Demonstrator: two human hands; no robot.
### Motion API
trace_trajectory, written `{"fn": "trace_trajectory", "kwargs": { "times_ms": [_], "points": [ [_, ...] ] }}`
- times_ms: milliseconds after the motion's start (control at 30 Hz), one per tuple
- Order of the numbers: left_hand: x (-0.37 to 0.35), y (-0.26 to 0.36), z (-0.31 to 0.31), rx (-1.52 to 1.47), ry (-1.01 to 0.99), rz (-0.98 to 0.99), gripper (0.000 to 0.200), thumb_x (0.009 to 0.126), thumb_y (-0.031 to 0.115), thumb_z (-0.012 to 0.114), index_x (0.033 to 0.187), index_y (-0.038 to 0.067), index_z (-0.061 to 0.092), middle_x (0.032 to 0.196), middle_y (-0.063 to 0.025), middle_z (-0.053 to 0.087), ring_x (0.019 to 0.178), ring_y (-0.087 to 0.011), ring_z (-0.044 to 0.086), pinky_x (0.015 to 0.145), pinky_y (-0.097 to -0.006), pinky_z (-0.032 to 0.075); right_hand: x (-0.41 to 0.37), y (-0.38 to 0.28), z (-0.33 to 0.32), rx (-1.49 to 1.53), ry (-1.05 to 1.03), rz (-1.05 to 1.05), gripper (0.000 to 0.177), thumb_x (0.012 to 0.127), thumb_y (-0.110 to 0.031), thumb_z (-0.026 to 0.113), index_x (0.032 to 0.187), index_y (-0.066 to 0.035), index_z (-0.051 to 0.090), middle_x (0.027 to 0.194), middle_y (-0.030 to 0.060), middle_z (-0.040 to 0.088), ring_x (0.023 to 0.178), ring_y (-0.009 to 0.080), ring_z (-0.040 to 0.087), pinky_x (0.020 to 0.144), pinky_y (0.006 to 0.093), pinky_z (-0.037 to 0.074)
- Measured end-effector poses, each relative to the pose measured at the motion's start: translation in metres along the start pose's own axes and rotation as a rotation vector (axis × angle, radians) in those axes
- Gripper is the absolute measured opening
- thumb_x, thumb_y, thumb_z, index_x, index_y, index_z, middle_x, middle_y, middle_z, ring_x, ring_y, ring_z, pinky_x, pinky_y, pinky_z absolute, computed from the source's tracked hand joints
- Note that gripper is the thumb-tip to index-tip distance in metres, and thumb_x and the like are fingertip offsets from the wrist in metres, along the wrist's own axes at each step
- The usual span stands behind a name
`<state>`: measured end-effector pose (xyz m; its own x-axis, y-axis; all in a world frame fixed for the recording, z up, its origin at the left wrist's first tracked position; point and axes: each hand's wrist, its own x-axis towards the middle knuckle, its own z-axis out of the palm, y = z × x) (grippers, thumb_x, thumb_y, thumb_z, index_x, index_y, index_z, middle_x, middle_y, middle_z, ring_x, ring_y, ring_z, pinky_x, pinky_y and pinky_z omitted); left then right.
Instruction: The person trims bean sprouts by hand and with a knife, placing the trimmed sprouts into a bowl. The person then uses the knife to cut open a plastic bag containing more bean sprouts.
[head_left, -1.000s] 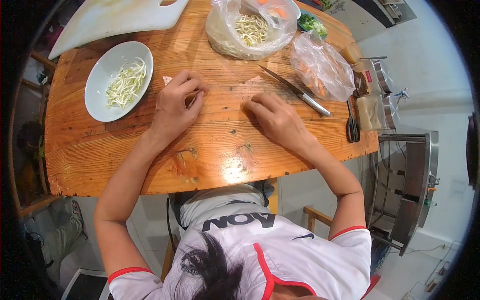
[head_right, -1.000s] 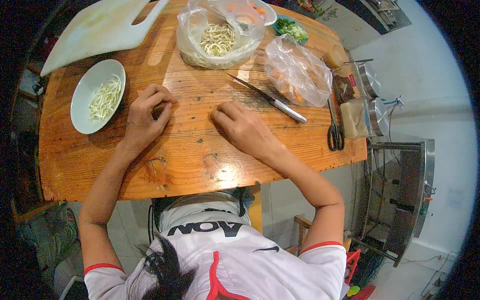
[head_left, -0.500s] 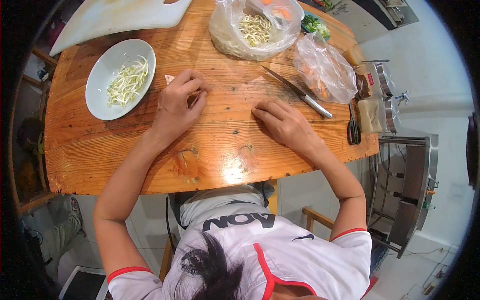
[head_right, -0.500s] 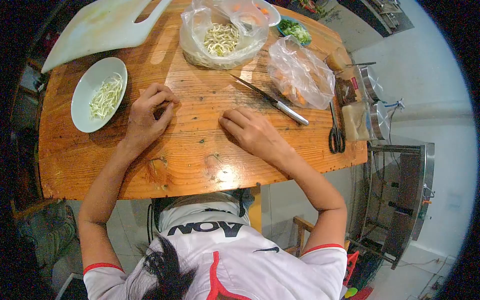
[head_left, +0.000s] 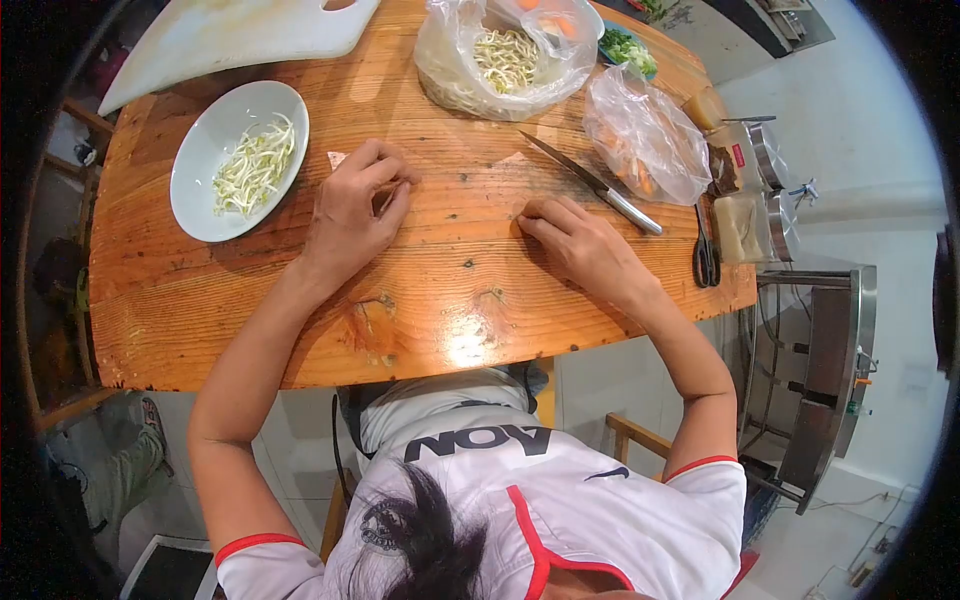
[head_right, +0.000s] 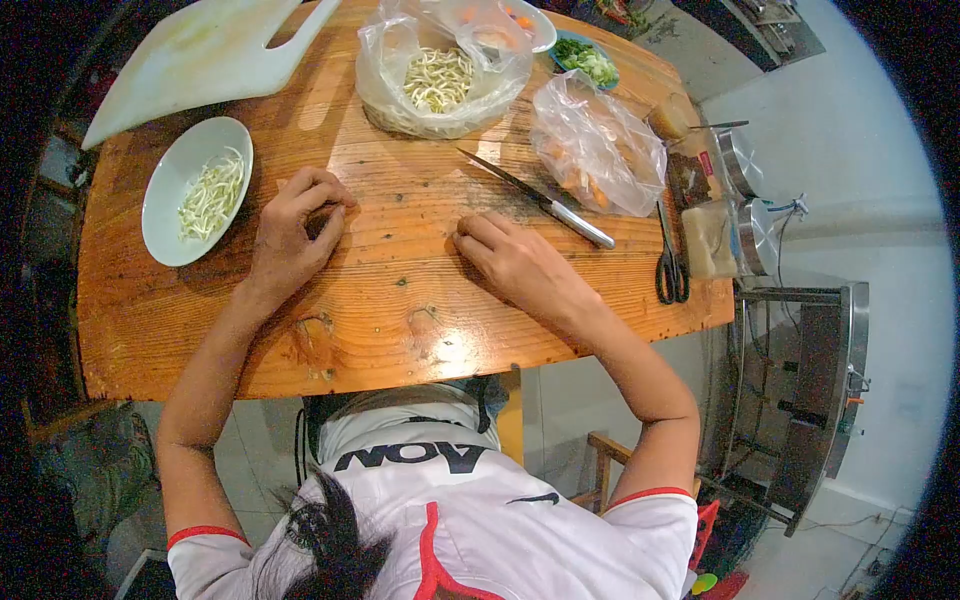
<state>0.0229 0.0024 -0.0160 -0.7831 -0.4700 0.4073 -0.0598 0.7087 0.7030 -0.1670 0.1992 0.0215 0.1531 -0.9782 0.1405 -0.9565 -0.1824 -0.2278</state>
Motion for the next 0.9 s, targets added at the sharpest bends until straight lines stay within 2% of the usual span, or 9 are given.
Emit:
{"fn": "trace_trajectory", "kwargs": {
  "times_ms": [167,267,333,467,567,600,700,833,900],
  "points": [
    [0.000,0.000,0.000,0.017,-0.003,0.010,0.009,0.076,-0.004,0.061,0.085,0.000,0.062,0.087,-0.0099,0.058,0.084,-0.0234,0.060,0.075,-0.0312,0.048,-0.001,0.004,0.016,-0.028,0.136,-0.009,0.024,0.071,0.002,0.067,0.095,0.002,0.062,0.097,0.0125,0.060,0.086,0.0291,0.059,0.076,0.0326,0.051],
    [0.000,0.000,0.000,0.004,-0.006,0.001,0.009,0.076,-0.004,0.061,0.084,-0.001,0.062,0.087,-0.0099,0.058,0.083,-0.0233,0.060,0.074,-0.0311,0.048,-0.007,0.013,0.011,0.146,0.321,0.135,0.025,0.068,0.005,0.065,0.092,-0.001,0.061,0.098,0.0115,0.061,0.089,0.0273,0.061,0.077,0.0331,0.051],
    [-0.001,-0.001,0.000,0.002,-0.001,-0.009,0.009,0.076,-0.004,0.061,0.084,-0.001,0.062,0.087,-0.0098,0.058,0.083,-0.0232,0.060,0.073,-0.0311,0.048,-0.009,0.025,-0.013,0.127,0.466,0.207,0.027,0.066,0.010,0.065,0.090,-0.002,0.064,0.097,0.0119,0.065,0.088,0.0263,0.063,0.078,0.0305,0.050],
    [0.000,-0.004,0.003,0.032,0.009,0.019,0.008,0.076,-0.004,0.061,0.083,-0.001,0.062,0.086,-0.0095,0.058,0.082,-0.0229,0.061,0.072,-0.0310,0.048,-0.018,0.057,-0.072,-0.014,0.804,0.296,0.019,0.074,0.007,0.065,0.091,-0.001,0.067,0.096,0.0088,0.066,0.086,0.0155,0.064,0.072,0.0262,0.050],
    [-0.001,-0.002,0.002,0.022,0.015,0.027,0.008,0.076,-0.004,0.061,0.083,-0.001,0.062,0.086,-0.0094,0.058,0.081,-0.0229,0.061,0.072,-0.0311,0.048,-0.021,0.083,-0.085,0.046,0.894,0.428,0.015,0.078,0.003,0.065,0.092,-0.002,0.068,0.087,0.0061,0.066,0.082,0.0114,0.063,0.069,0.0245,0.050],
    [0.000,-0.002,0.001,0.014,0.017,0.027,0.008,0.076,-0.003,0.061,0.083,-0.001,0.062,0.086,-0.0094,0.058,0.081,-0.0229,0.061,0.072,-0.0311,0.048,-0.024,0.087,-0.085,-0.065,0.817,0.482,0.014,0.081,-0.001,0.064,0.093,-0.004,0.069,0.081,0.0056,0.065,0.076,0.0103,0.062,0.066,0.0230,0.049],
    [0.000,-0.003,0.002,0.019,0.027,0.039,0.009,0.076,-0.003,0.061,0.084,0.000,0.063,0.087,-0.0093,0.059,0.081,-0.0229,0.061,0.072,-0.0314,0.048,-0.028,0.092,-0.079,-0.098,0.699,0.638,0.013,0.081,-0.004,0.065,0.093,-0.004,0.069,0.082,0.0062,0.065,0.070,0.0100,0.060,0.063,0.0220,0.048],
    [0.001,0.001,0.002,0.035,0.034,0.036,0.007,0.075,-0.002,0.064,0.081,0.000,0.064,0.087,-0.0088,0.060,0.081,-0.0225,0.061,0.071,-0.0315,0.048,-0.030,0.090,-0.079,-0.166,0.753,0.539,0.014,0.081,-0.003,0.064,0.094,-0.003,0.069,0.084,0.0067,0.066,0.066,0.0108,0.059,0.063,0.0221,0.047],
    [0.001,0.000,0.001,0.049,0.033,0.052,0.006,0.074,0.000,0.067,0.079,-0.001,0.064,0.088,-0.0085,0.061,0.081,-0.0222,0.061,0.071,-0.0314,0.048,-0.029,0.090,-0.077,-0.023,0.791,0.635,0.016,0.080,-0.002,0.063,0.094,-0.004,0.070,0.084,0.0068,0.066,0.069,0.0118,0.060,0.063,0.0228,0.047]
  ]
}}
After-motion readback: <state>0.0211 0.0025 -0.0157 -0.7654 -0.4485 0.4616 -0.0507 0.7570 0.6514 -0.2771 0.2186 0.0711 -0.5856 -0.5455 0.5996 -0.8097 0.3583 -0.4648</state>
